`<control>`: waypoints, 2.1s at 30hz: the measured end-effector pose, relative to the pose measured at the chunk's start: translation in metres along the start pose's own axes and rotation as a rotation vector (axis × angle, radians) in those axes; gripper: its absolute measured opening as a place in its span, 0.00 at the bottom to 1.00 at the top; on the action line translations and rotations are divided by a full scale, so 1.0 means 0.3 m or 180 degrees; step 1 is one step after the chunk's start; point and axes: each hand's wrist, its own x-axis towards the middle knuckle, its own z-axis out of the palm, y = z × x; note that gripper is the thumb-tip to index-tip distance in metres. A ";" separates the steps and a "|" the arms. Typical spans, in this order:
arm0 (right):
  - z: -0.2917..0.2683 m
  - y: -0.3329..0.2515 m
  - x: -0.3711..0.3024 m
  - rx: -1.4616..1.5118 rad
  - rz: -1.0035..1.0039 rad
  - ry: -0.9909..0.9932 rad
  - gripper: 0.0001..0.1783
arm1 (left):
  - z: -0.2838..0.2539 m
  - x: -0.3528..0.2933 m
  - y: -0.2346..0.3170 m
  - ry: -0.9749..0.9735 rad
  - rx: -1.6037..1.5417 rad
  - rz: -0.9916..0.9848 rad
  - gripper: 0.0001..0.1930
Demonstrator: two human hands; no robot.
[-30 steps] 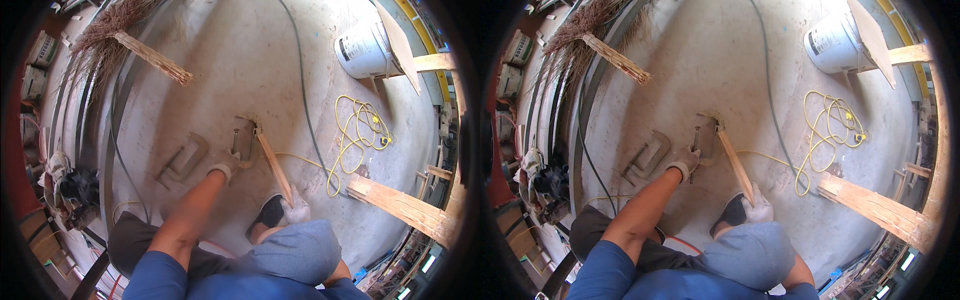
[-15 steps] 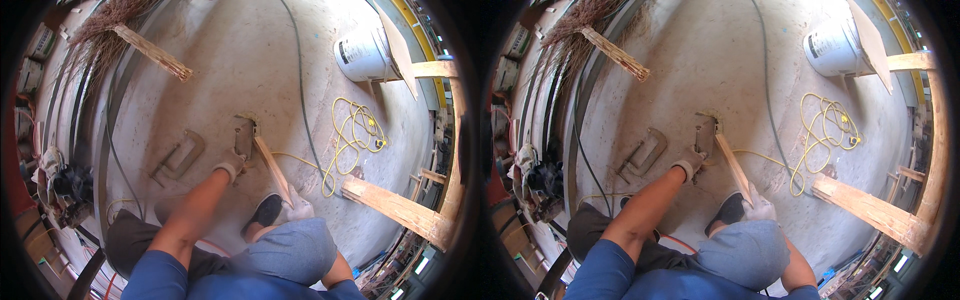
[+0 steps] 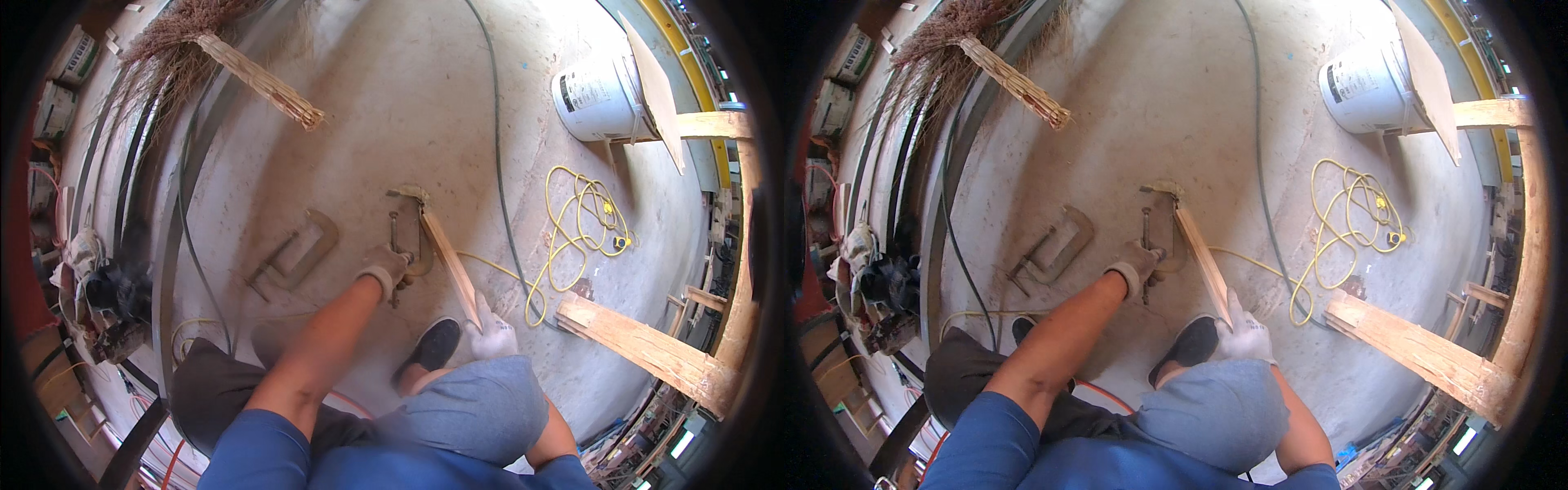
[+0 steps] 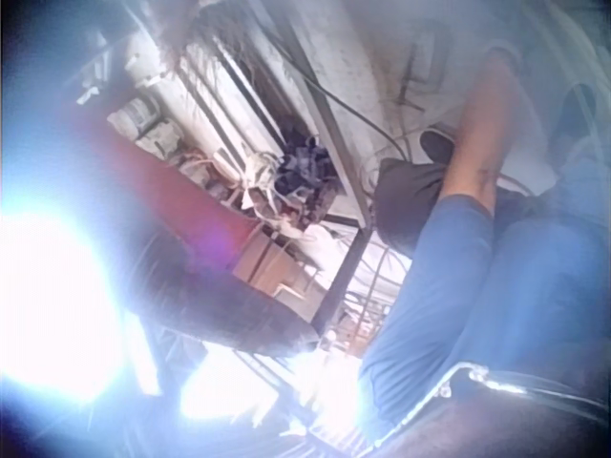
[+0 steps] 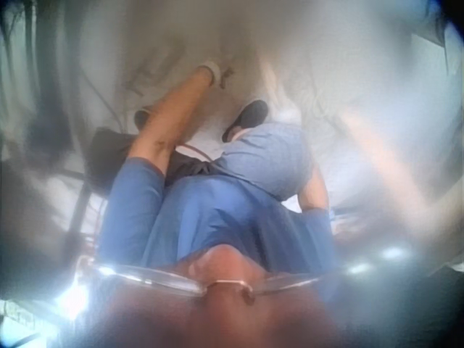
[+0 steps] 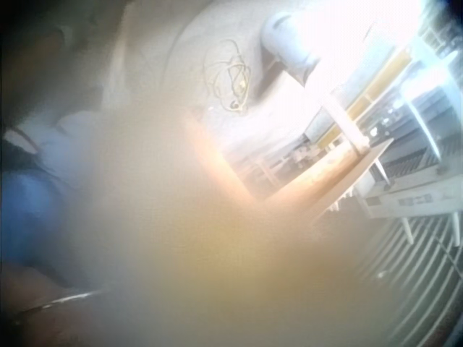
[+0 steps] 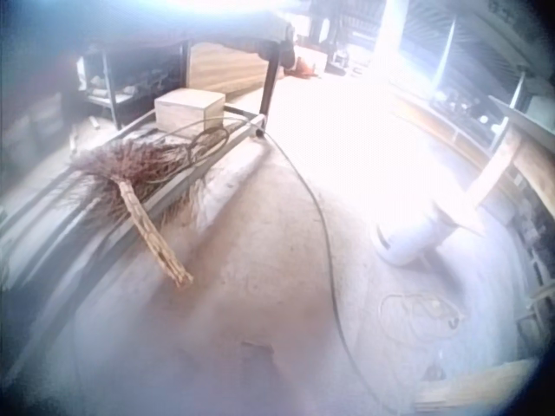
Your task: The person assembles small wooden blocks in a workshop. They use a C-clamp to secure pieces, apply glue with a brush, and fasten them together using a pneumatic nail gun. The person handles multiple small wooden blocks and tools throughout the process.
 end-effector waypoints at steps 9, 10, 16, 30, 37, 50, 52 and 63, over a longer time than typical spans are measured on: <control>0.003 -0.023 0.201 -0.0192 -0.0385 0.0413 0.38 | 0.012 0.036 -0.003 -0.0062 -0.0141 -0.0027 0.13; 0.001 -0.019 0.181 -0.0191 -0.0347 0.0298 0.38 | 0.008 0.029 -0.001 -0.0045 -0.0156 -0.0038 0.13; 0.020 0.051 -0.017 -0.0128 -0.0402 0.0172 0.39 | -0.014 0.034 -0.018 -0.0091 0.0038 -0.0019 0.13; 0.027 0.089 -0.031 -0.0149 -0.0427 0.0099 0.42 | -0.029 0.049 -0.012 0.0016 0.0199 -0.0008 0.12; 0.021 -0.007 0.191 -0.0055 -0.0265 0.0266 0.40 | -0.041 0.007 0.016 -0.0105 0.0180 0.0043 0.11; 0.017 -0.011 0.204 0.0373 0.0030 0.0206 0.39 | -0.084 0.092 -0.038 0.0201 0.1056 0.0652 0.10; -0.025 -0.034 0.226 0.0527 0.0030 0.0172 0.40 | -0.143 0.077 -0.031 0.0232 0.1399 0.0715 0.10; -0.038 -0.006 0.158 0.0780 -0.0229 0.0970 0.38 | -0.482 -0.156 0.261 0.0431 0.2697 0.1752 0.09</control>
